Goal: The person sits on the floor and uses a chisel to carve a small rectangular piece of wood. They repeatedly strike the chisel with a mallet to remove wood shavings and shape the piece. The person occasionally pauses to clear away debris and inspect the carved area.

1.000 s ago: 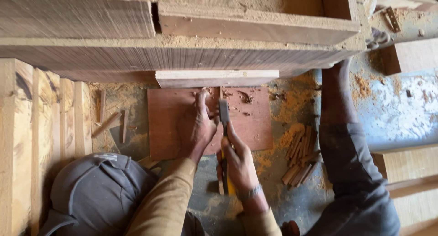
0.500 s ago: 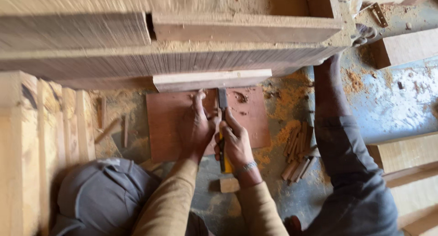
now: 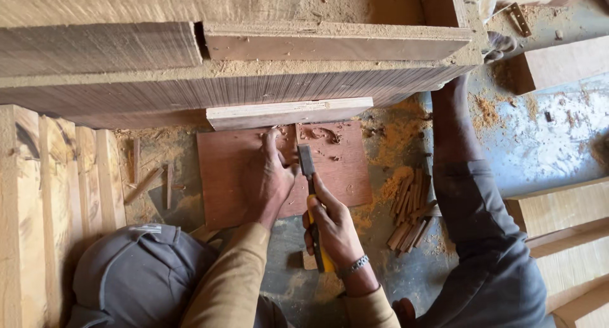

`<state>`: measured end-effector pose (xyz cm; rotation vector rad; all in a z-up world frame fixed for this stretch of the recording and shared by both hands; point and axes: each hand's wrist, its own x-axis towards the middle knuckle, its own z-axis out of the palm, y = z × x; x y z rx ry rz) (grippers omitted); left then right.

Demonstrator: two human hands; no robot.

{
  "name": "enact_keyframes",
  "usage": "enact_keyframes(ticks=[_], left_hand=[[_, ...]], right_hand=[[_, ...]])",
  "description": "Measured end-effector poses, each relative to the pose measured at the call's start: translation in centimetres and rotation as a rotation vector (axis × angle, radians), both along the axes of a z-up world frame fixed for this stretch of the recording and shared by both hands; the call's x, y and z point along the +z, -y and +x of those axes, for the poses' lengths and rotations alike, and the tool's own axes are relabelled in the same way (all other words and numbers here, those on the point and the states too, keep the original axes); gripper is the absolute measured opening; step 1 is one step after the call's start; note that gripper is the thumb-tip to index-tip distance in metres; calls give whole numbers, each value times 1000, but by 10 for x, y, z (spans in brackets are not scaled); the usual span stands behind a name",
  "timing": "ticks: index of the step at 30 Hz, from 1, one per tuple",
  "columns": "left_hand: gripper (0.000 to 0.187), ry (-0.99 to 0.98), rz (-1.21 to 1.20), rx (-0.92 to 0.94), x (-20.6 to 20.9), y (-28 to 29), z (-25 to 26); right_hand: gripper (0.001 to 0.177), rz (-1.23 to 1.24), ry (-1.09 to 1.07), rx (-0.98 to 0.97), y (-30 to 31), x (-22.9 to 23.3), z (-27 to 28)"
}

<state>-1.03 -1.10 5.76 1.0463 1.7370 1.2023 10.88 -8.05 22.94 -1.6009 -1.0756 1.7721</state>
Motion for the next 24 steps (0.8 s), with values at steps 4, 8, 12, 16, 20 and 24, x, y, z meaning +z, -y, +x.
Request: enact_keyframes(ticks=[4, 8, 12, 16, 20, 24], left_hand=[[88, -243, -3, -59, 39, 8, -12], [84, -294, -97, -105, 63, 14, -18], [90, -167, 149, -59, 46, 7, -17], [100, -8, 288, -9, 9, 6, -2], [98, 13, 296, -14, -13, -1, 1], [62, -236, 528, -10, 3, 6, -1]], right_hand=[[63, -26, 72, 29, -10, 4, -7], [61, -41, 2, -14, -12, 0, -8], [58, 17, -52, -78, -41, -15, -18], [60, -12, -33, -33, -43, -20, -3], [58, 42, -120, -158, -33, -25, 1], [61, 140, -123, -213, -17, -15, 18]])
